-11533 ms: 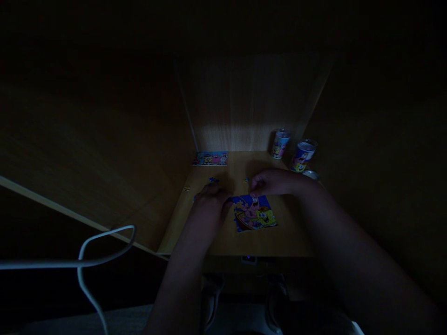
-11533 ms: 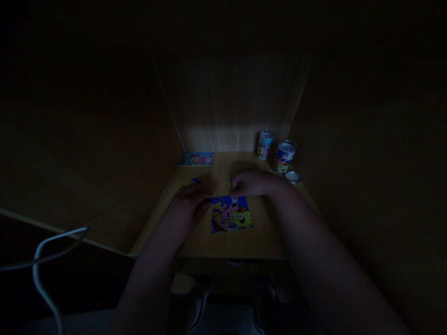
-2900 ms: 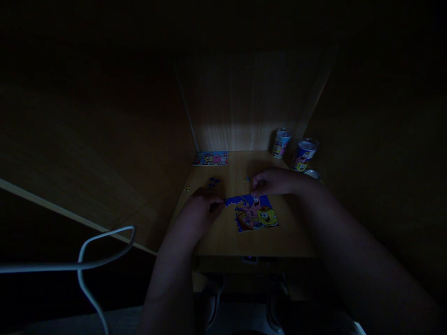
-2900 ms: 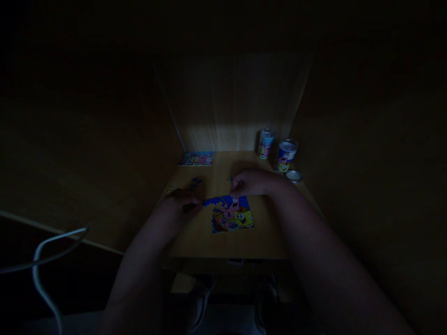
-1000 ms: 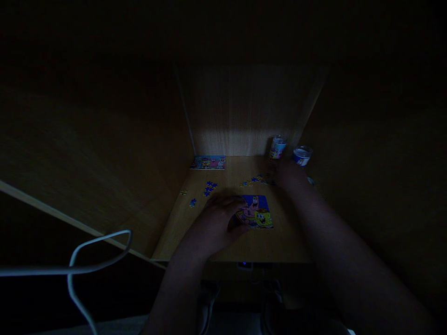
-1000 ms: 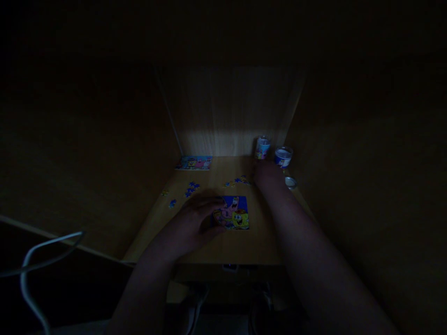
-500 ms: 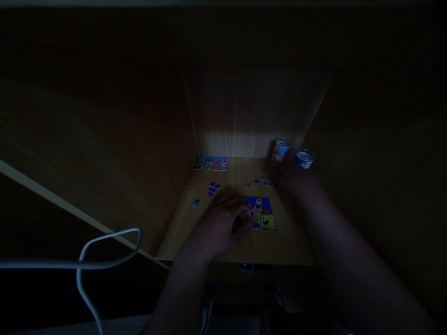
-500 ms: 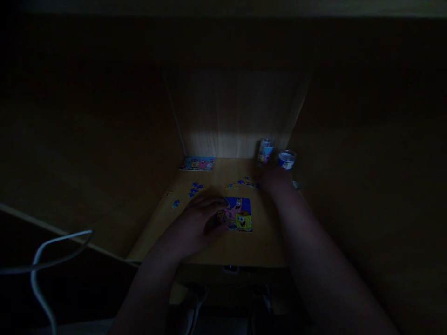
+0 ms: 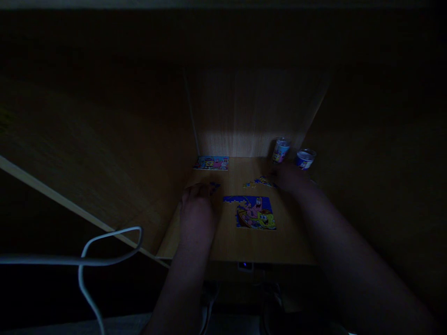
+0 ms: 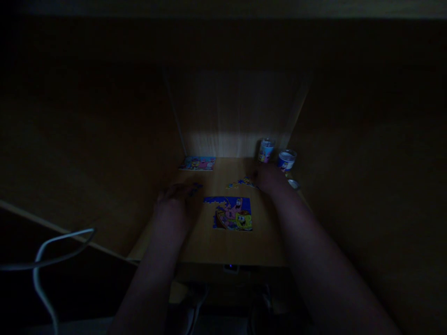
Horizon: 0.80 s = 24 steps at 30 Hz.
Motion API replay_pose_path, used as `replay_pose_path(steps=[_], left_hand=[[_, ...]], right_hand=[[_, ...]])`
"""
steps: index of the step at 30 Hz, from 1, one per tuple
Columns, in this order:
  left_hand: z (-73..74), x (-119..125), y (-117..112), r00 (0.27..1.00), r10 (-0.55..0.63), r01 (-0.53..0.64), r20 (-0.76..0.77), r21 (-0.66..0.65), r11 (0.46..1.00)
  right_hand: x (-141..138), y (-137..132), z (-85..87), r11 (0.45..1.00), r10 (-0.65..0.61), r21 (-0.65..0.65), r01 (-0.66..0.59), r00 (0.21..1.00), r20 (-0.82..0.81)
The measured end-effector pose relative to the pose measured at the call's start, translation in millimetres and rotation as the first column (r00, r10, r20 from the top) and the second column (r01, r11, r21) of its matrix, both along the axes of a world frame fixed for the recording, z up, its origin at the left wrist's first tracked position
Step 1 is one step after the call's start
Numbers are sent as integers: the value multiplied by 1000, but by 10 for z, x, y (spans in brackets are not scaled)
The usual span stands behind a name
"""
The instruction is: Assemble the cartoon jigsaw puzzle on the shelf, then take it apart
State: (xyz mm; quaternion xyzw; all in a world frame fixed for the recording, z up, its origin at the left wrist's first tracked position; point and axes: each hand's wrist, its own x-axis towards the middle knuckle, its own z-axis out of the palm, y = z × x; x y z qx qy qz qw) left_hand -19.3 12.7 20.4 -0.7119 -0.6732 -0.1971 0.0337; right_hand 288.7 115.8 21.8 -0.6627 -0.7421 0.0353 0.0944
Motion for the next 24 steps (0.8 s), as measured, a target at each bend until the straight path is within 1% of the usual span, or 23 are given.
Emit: replay_pose_path(steps=[3, 5, 6, 9, 14, 19, 24], left_hand=[[8, -13, -7, 997, 76, -77, -25, -35, 996], [5, -6, -13, 992, 117, -120, -53, -60, 991], [4, -1, -16, 988, 137, -142, -68, -74, 987], [11, 8, -24, 981, 166, -178, -103, -123, 976], [27, 8, -32, 983, 158, -170, -94, -143, 975], [1, 7, -28, 978, 182, -197, -105, -159, 968], [-29, 20, -26, 970, 197, -217, -139, -146, 965]], right_hand=[[-74, 1, -22, 980, 198, 15, -198, 974, -112], [-106, 11, -57, 962, 272, 22, -272, 948, -164], [-109, 20, -79, 957, 287, 14, -289, 942, -171], [-77, 58, -147, 957, 284, -11, -291, 943, -173], [-15, 106, -220, 962, 268, -1, -274, 943, -195], [-20, 92, -228, 965, 228, -71, -251, 943, -241], [-26, 70, -223, 962, 218, -101, -255, 934, -283]])
